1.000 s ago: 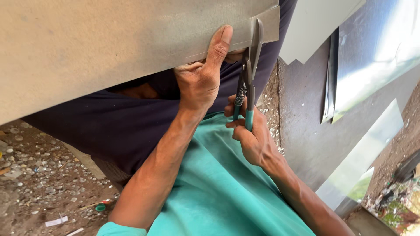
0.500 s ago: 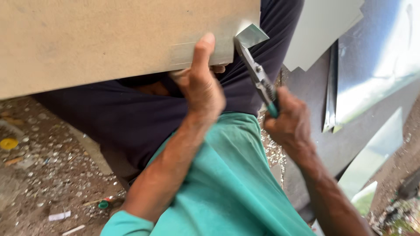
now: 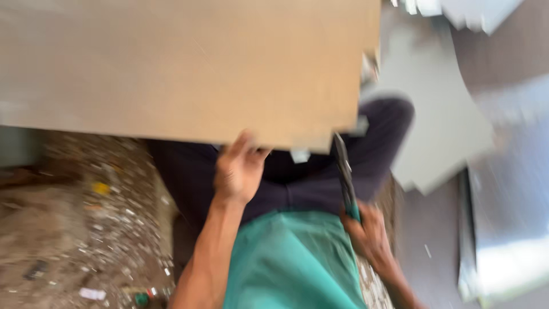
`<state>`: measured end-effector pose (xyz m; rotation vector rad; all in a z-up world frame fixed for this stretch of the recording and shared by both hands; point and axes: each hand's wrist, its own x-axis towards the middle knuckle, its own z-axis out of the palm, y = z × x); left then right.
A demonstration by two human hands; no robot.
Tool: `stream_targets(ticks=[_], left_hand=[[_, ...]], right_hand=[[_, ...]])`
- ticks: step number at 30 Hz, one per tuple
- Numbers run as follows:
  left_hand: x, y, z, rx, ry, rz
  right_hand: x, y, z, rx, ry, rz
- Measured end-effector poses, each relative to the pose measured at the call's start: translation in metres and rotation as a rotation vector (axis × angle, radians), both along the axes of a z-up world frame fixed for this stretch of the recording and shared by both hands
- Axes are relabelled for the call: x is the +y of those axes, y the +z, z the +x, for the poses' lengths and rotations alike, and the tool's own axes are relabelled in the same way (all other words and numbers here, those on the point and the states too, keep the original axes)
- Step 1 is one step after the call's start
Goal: The person sits on the ground and uses tin snips to cut a large metal sheet into smaller rectangular pieces. The person repeatedly repositions the sheet and cuts along its edges, dropping the cut pieces onto a pile on the floor.
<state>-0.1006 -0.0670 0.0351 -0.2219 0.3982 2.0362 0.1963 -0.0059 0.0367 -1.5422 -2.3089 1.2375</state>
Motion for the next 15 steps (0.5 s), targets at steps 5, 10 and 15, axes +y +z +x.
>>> stream_targets(ticks=[5, 10, 15], left_hand=[[-0.011, 0.045, -0.016, 0.412, 0.199, -0.122], [0.041, 0.129, -0.017, 0.598, 0.265, 0.320], [0.179, 0.184, -0.116, 0.908, 0.236, 0.166]], right_hand=[[-0.004, -0.015, -0.017, 0.040, -0.160, -0.308], [0.006, -0.026, -0.028, 0.141, -0.218, -0.339], [0.005, -0.055, -0.021, 0.168, -0.082, -0.367]])
